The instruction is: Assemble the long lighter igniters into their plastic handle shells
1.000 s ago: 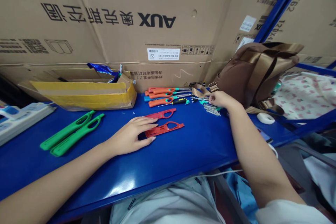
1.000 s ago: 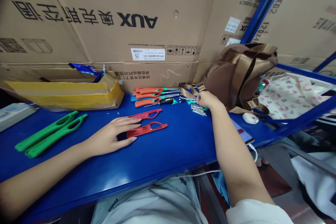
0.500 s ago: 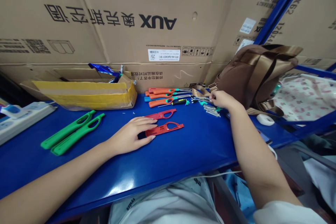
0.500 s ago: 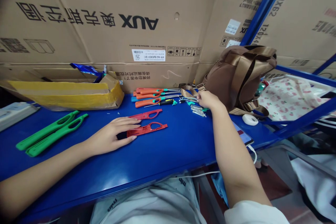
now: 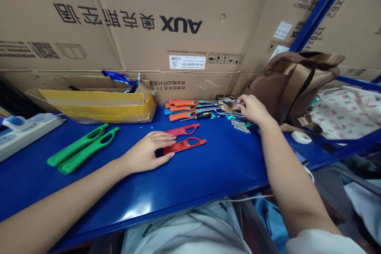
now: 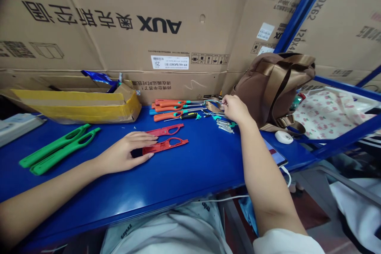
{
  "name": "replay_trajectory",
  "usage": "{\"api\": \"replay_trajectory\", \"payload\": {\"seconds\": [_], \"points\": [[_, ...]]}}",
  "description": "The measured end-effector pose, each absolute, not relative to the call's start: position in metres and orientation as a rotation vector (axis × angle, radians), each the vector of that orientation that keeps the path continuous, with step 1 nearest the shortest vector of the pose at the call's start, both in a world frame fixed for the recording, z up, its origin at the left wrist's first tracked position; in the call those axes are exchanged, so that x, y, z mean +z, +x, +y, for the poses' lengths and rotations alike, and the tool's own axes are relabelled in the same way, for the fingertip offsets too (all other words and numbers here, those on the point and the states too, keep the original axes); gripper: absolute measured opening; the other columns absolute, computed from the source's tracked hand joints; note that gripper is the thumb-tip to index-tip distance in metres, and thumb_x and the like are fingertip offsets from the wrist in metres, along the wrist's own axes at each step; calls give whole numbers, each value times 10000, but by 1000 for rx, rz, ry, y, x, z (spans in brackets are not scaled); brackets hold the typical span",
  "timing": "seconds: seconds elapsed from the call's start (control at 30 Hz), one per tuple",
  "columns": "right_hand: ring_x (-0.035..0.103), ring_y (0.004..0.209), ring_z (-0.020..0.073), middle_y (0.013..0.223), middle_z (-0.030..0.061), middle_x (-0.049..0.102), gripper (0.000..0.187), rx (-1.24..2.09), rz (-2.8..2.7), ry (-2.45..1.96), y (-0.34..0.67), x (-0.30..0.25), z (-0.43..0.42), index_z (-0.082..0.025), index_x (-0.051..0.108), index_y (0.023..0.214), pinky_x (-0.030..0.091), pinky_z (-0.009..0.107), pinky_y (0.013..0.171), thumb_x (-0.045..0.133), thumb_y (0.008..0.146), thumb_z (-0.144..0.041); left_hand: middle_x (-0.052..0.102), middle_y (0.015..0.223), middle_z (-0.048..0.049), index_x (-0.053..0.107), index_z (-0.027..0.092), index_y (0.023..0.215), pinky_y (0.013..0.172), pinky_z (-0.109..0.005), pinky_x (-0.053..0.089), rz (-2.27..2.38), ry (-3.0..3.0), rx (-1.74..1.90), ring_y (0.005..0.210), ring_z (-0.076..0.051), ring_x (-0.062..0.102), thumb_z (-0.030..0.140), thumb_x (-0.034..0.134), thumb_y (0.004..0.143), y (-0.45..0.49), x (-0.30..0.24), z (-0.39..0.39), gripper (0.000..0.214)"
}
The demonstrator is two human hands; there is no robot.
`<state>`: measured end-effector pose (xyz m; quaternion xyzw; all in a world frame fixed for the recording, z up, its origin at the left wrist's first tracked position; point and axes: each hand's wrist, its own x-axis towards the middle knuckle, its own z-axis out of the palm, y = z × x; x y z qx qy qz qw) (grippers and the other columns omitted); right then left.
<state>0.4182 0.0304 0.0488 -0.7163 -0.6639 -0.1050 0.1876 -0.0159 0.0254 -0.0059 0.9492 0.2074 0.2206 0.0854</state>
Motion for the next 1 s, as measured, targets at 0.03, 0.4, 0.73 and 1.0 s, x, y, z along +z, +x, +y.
{"api": "replay_trajectory", "payload": {"seconds": [0.03, 0.4, 0.73, 1.0], "points": [[611, 1038, 297, 994, 115, 706, 103, -311, -1871, -1976, 417, 49, 30, -211, 627, 934, 487, 376, 819, 567, 860, -172, 731, 1291, -82, 724, 242, 1252, 1076, -463, 519, 609, 2828, 666, 1212, -274, 681, 361, 654, 932, -16, -5, 25, 349], [597, 968, 289, 982, 119, 678, 74, -276, -2006, -1599, 388, 52, 29, -210, 590, 942, 476, 409, 875, 528, 900, -211, 761, 1223, -95, 759, 221, 1187, 1021, -444, 549, 586, 2863, 661, 1149, -277, 709, 296, 665, 869, -20, 4, 26, 340], [582, 958, 274, 978, 101, 651, 9, -123, -2228, -1281, 337, 43, 22, -219, 548, 934, 462, 400, 870, 545, 933, -211, 771, 1205, -52, 762, 260, 1153, 1069, -442, 474, 510, 2953, 531, 1140, -280, 701, 270, 684, 813, -33, 19, 32, 349], [588, 902, 229, 974, 77, 637, 43, 70, -2331, -1123, 311, 35, 13, -215, 540, 953, 477, 363, 841, 538, 940, -174, 783, 1164, -51, 787, 263, 1109, 1042, -468, 454, 616, 2920, 588, 1144, -293, 669, 361, 721, 832, -34, 16, 34, 301]]}}
